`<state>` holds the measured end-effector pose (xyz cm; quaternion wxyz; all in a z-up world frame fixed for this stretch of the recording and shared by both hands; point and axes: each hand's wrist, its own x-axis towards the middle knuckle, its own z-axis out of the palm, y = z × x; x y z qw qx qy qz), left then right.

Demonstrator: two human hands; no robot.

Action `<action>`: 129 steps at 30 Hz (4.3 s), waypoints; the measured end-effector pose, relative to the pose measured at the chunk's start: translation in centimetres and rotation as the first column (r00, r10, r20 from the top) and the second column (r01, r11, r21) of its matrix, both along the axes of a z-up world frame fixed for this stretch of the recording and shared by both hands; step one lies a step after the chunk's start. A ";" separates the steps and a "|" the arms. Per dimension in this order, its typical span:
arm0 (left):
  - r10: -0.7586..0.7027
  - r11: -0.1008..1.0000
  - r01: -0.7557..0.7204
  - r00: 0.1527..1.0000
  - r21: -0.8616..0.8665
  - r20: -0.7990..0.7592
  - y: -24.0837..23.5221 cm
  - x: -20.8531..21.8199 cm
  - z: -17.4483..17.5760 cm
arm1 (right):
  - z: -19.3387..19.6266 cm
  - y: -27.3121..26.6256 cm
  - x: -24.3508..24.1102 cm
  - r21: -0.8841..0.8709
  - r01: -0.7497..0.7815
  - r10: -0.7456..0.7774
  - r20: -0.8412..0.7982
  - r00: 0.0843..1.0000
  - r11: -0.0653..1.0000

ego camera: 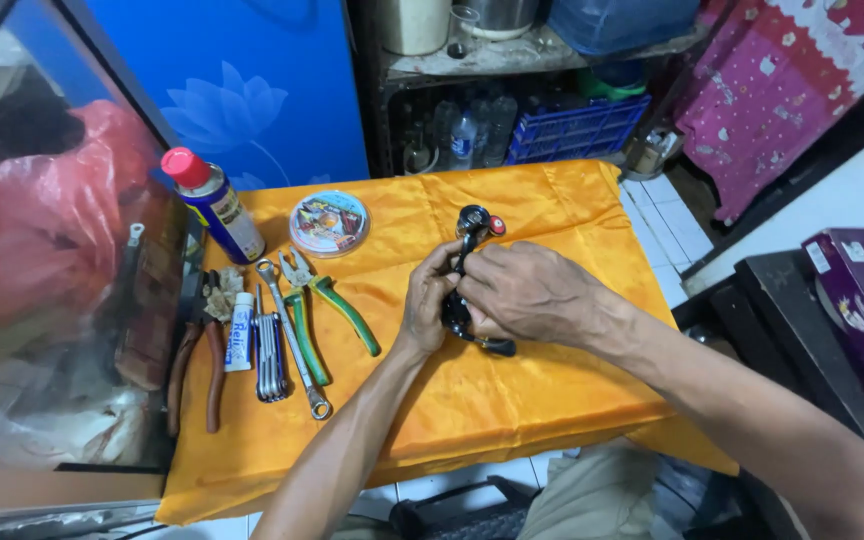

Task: The person disassembles a fishing reel on a table covered with an orange cloth. They use a screwdriver to remove screws and take apart the reel's components, placing the small parts on the table.

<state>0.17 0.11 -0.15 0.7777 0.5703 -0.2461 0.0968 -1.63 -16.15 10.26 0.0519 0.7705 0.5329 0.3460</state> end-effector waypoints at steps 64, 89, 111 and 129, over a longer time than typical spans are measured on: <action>-0.234 0.928 0.088 0.895 -0.362 -0.380 -0.2 2.3 -4.7 | -6.8 -0.2 -4.8 0.763 0.419 0.618 -0.646 0.449 0.493; -0.153 0.948 0.056 0.943 -0.312 -0.295 -0.7 0.6 -1.5 | -8.6 1.3 -5.3 0.594 0.705 0.726 -0.668 0.163 0.388; -0.183 0.937 0.078 0.940 -0.341 -0.289 -0.8 0.2 -0.4 | -6.8 1.3 -5.4 0.525 0.712 0.597 -0.781 0.185 0.466; -0.240 0.920 0.118 0.924 -0.374 -0.297 -0.5 0.4 -0.5 | -6.3 2.1 -5.5 0.558 0.717 0.673 -0.720 0.168 0.418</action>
